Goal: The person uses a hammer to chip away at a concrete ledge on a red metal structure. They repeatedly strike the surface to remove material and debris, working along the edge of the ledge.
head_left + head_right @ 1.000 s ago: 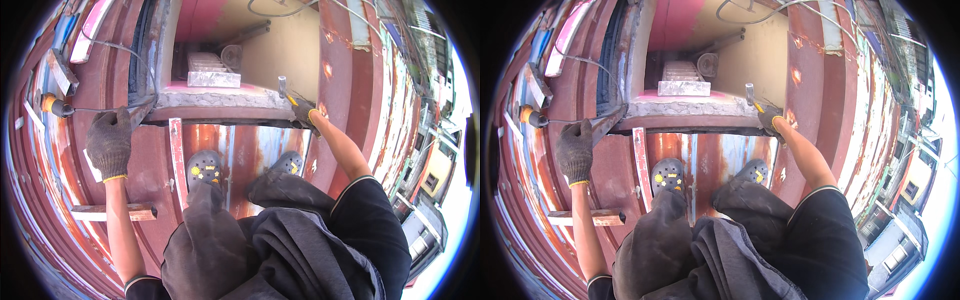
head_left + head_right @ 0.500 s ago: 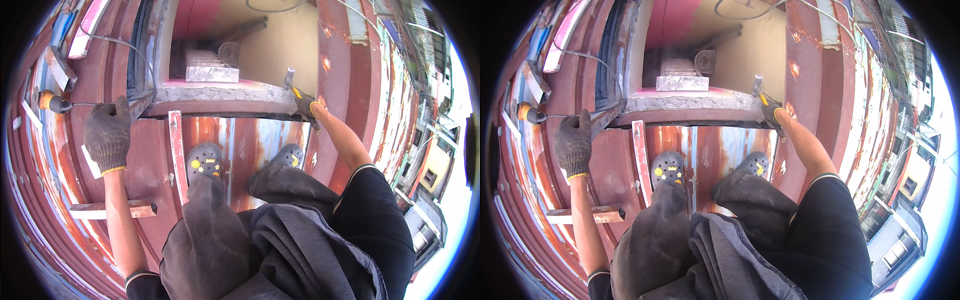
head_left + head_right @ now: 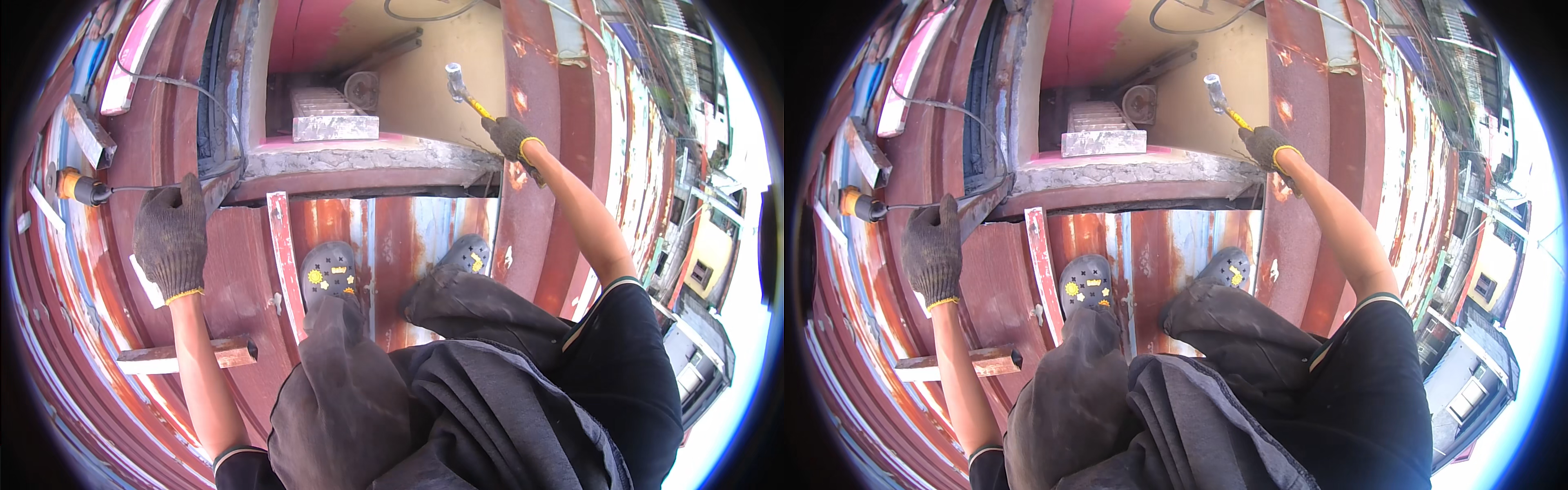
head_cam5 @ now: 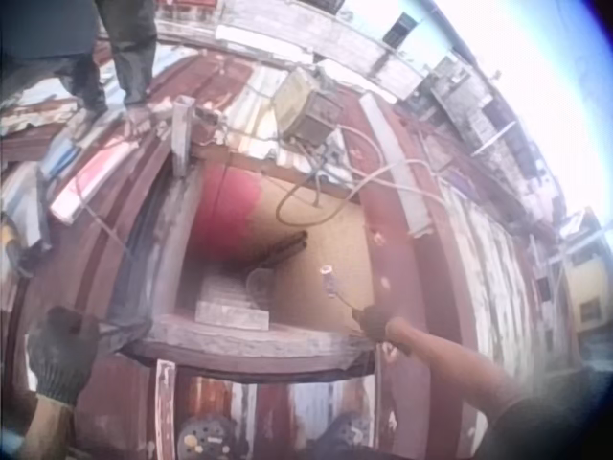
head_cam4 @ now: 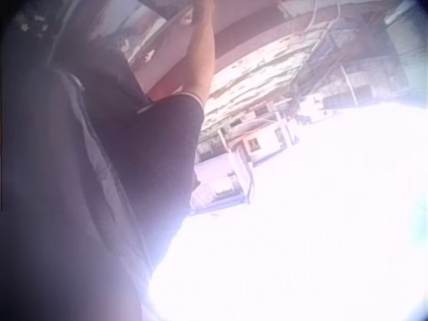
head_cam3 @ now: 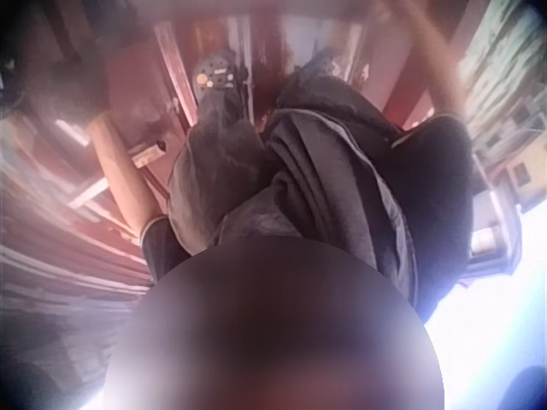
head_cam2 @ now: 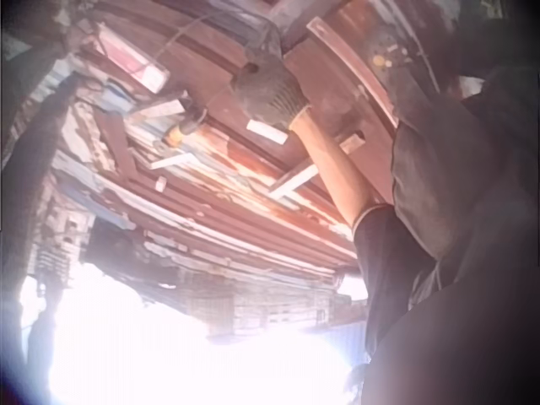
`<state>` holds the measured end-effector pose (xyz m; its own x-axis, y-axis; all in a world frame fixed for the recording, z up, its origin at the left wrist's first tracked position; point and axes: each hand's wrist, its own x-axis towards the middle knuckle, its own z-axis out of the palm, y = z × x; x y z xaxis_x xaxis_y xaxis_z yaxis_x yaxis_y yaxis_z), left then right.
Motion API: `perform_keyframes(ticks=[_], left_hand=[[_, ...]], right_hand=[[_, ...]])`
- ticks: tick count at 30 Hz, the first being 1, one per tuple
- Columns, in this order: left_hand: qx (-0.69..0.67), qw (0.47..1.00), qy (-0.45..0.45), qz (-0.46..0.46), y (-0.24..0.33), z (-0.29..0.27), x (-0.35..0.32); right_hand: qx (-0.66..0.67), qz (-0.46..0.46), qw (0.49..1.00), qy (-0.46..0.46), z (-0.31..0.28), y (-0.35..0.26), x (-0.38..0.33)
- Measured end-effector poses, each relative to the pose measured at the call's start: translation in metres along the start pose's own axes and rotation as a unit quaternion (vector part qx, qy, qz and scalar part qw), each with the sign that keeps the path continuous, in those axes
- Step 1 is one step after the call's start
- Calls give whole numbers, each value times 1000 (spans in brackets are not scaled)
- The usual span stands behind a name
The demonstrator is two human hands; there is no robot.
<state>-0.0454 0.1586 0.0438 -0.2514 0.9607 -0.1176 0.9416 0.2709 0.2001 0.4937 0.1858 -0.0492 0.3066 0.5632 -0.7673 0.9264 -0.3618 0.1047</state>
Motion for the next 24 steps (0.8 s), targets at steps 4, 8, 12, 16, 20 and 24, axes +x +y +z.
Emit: perform_keyframes(ticks=[4, 8, 12, 16, 20, 24], left_hand=[[-7, 1000, -15, -17, -1, 4, 1], [-2, 1000, -12, -14, -4, 4, 1], [17, 999, -29, -9, -9, 3, 3], [20, 999, -26, -15, -4, 3, 2], [7, 999, -31, -12, 4, 9, 2], [31, 999, -34, -25, -3, 2, 3]], right_hand=[[-23, 20, 997, -75, 9, -17, -35], [-93, -101, 988, -66, 28, -13, -38], [-103, -132, 984, -56, 62, -21, -40], [-252, -127, 952, -118, 114, 25, -8], [-100, -75, 989, -81, 142, 117, 69], [12, -13, 993, -119, 72, -5, 0]])
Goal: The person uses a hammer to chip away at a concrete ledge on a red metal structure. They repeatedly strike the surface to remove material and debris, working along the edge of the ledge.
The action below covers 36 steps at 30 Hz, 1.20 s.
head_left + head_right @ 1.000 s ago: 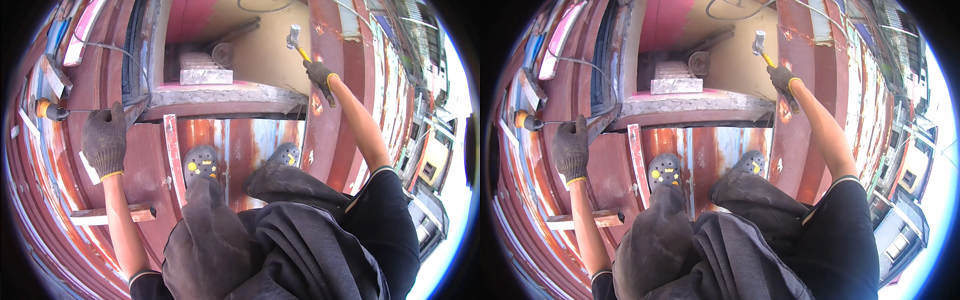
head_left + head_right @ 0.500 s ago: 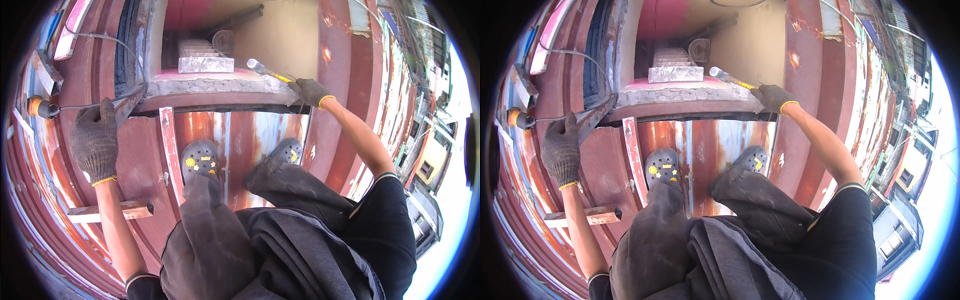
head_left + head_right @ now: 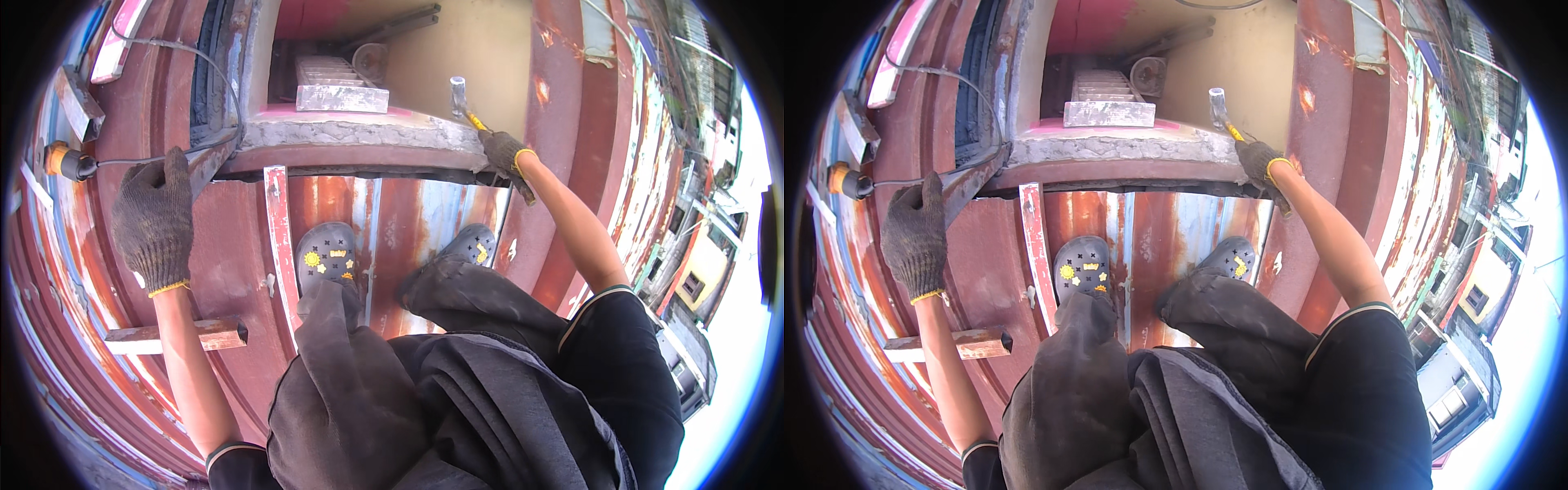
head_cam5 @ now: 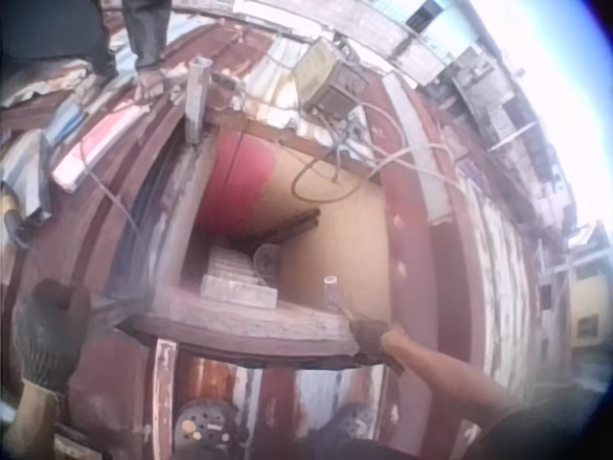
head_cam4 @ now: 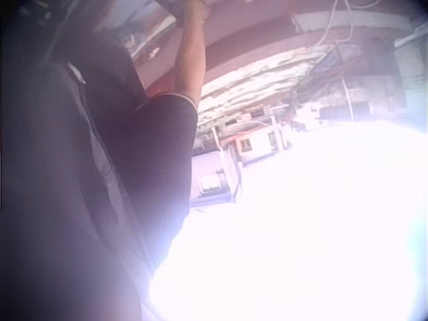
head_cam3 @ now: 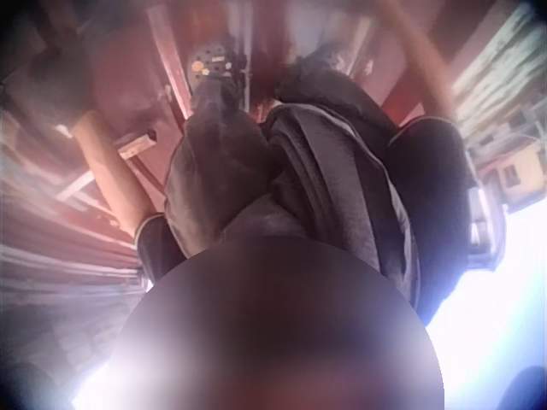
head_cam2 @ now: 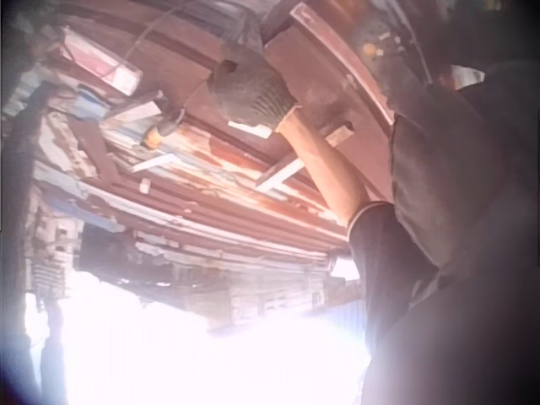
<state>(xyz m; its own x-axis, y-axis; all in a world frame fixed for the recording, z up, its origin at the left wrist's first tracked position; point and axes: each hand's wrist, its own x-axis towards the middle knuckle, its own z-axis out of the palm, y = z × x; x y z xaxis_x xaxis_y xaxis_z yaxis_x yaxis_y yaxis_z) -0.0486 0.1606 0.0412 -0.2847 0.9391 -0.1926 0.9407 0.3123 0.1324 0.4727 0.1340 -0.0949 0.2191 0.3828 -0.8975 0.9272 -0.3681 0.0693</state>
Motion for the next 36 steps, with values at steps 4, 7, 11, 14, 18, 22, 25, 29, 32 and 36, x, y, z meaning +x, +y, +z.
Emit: perform_keyframes(ticks=[4, 7, 11, 14, 18, 22, 25, 29, 32, 36], left_hand=[[2, 1000, 1, 1, -2, 3, 0], [-8, 1000, -1, 2, -10, 5, -1], [8, 1000, -1, 8, -7, 2, -2], [-6, 1000, -6, 4, 1, 2, 2], [4, 1000, 8, 21, 0, 3, 2], [14, 1000, -6, 12, -13, 6, -2], [19, 997, 1, 69, -16, 10, 5], [-8, 1000, -6, 5, 2, 1, 0], [9, 1000, -9, 13, 8, 1, 0], [-11, 999, -17, -25, 1, -3, 2]], right_hand=[[13, 41, 998, -51, -43, -12, -38], [41, 30, 993, -107, -48, -7, -55], [102, 73, 985, -116, -24, -12, -55], [88, 149, 971, -167, 7, 5, -8], [68, 152, 976, -142, -11, 6, 17], [-57, -82, 990, -105, -39, 5, -28], [46, 98, 976, -189, -13, 38, 0], [127, 143, 977, -99, 7, 5, 15], [81, 107, 984, -119, -19, -12, 6], [187, 45, 980, 39, -48, -19, -5]])
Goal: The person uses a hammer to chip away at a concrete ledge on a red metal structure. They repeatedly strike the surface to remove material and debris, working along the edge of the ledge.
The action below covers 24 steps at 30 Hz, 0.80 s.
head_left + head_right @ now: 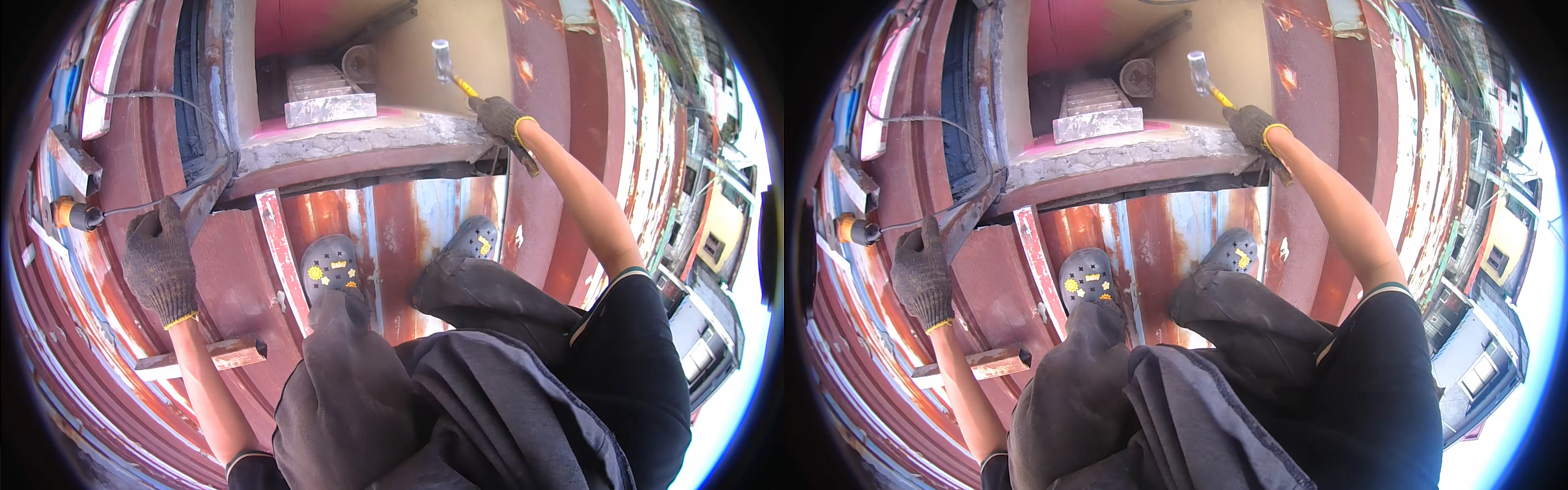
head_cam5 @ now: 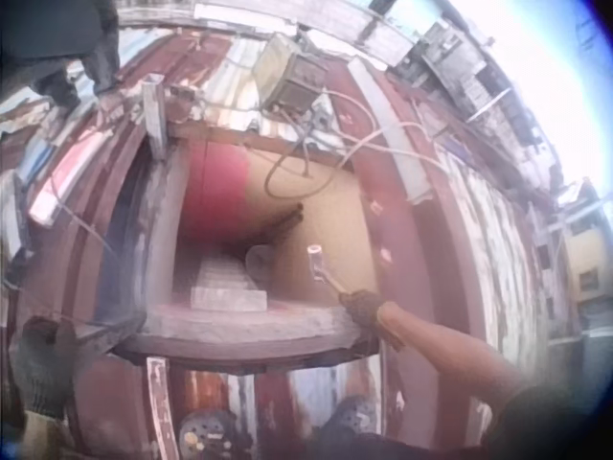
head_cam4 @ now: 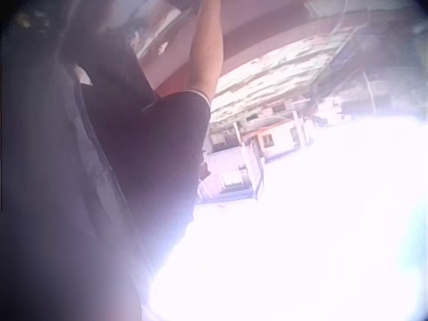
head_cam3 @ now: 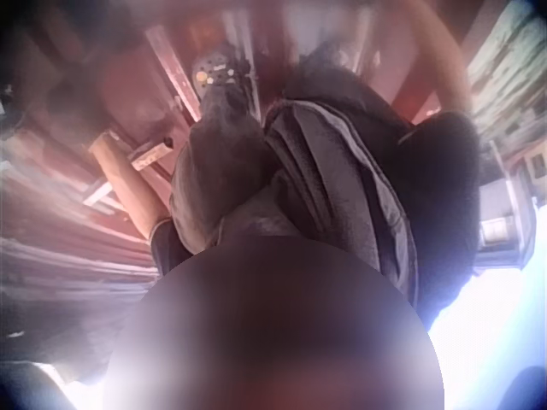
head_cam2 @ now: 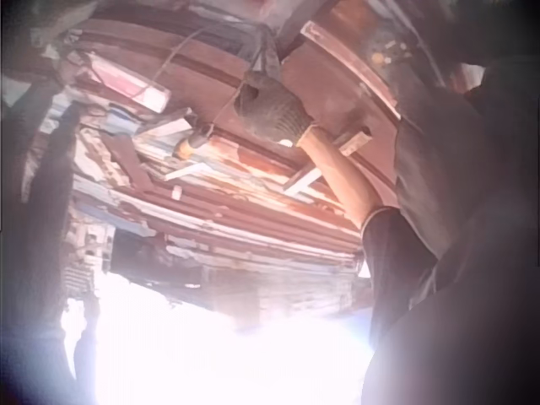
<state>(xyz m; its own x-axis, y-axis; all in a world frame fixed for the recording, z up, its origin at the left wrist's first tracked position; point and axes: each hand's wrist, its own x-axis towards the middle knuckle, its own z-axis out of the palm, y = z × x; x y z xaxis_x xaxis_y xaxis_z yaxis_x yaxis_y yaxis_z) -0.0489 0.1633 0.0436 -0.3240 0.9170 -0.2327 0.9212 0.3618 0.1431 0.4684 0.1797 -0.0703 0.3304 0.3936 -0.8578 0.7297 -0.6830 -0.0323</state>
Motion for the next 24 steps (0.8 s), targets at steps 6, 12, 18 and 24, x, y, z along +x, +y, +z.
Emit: perform_keyframes(ticks=[6, 12, 18, 24], left_hand=[[8, 1000, 4, 12, 6, 2, -1], [15, 999, 11, 38, 4, -1, -6], [-1, 1000, -6, 9, 6, 0, -1], [-10, 1000, -15, 12, 3, 3, -2]], right_hand=[[78, 103, 985, 116, 36, 37, 21], [-152, -9, 983, -104, -16, 38, 35], [-14, -37, 994, 102, 52, 81, 56], [76, 42, 996, 26, -5, 40, 89]])
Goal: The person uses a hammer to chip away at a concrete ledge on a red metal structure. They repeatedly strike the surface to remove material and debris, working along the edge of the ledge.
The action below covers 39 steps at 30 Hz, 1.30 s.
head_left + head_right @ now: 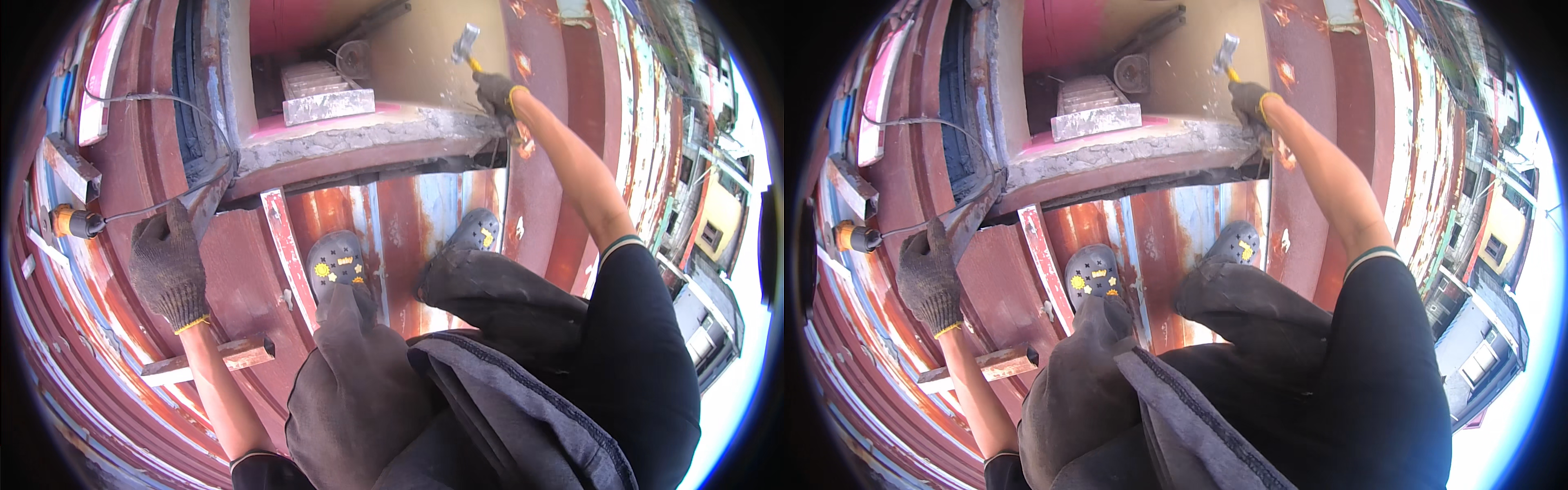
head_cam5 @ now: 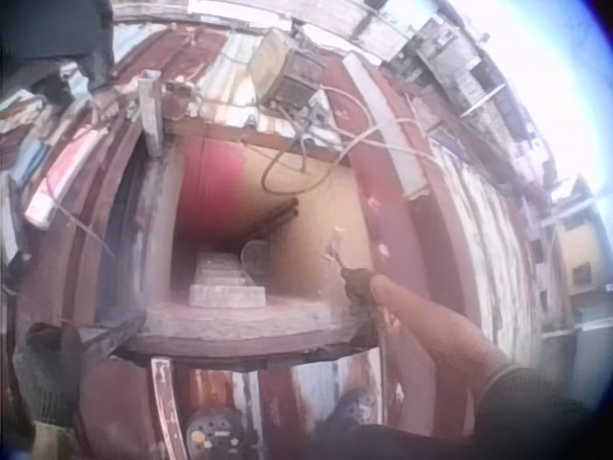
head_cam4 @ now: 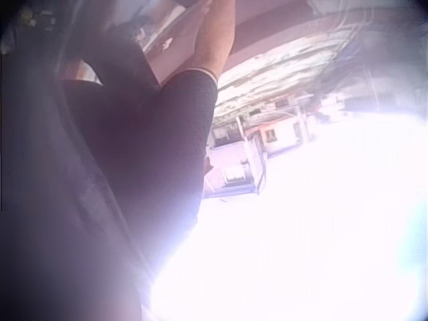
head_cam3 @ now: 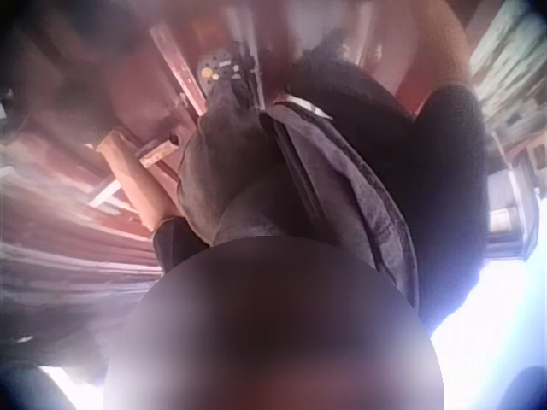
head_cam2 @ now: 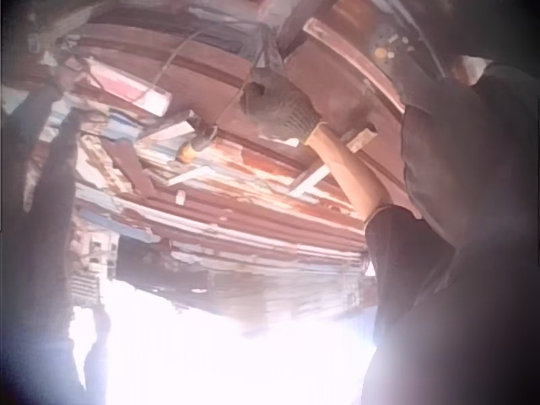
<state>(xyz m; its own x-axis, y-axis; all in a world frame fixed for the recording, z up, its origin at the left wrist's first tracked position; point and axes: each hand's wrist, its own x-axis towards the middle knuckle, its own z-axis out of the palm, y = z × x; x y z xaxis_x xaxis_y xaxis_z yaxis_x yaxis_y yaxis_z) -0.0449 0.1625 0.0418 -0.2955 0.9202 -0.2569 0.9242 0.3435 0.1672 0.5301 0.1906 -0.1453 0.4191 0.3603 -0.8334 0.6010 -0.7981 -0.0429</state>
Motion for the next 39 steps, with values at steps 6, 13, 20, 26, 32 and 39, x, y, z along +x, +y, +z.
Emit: perform_keyframes(ticks=[6, 13, 20, 26, 32, 39], left_hand=[[-4, 1000, 14, 10, 4, -2, 0], [9, 1000, -4, -5, -4, -3, 0], [-20, 1000, 19, 7, 0, 0, -4], [-4, 1000, 7, -4, -8, -4, 0], [3, 1000, 13, 8, -4, -2, -3], [9, 999, 34, 30, -9, -2, -6]], right_hand=[[-322, -240, 892, 208, 25, 30, -13], [18, 17, 1000, -1, 8, -35, -33], [-222, -52, 970, 88, 67, 74, -17], [-31, 49, 996, -65, 1, -27, -53], [-119, -28, 983, 136, 64, 32, -50], [31, -9, 997, -66, 6, -23, -31]])
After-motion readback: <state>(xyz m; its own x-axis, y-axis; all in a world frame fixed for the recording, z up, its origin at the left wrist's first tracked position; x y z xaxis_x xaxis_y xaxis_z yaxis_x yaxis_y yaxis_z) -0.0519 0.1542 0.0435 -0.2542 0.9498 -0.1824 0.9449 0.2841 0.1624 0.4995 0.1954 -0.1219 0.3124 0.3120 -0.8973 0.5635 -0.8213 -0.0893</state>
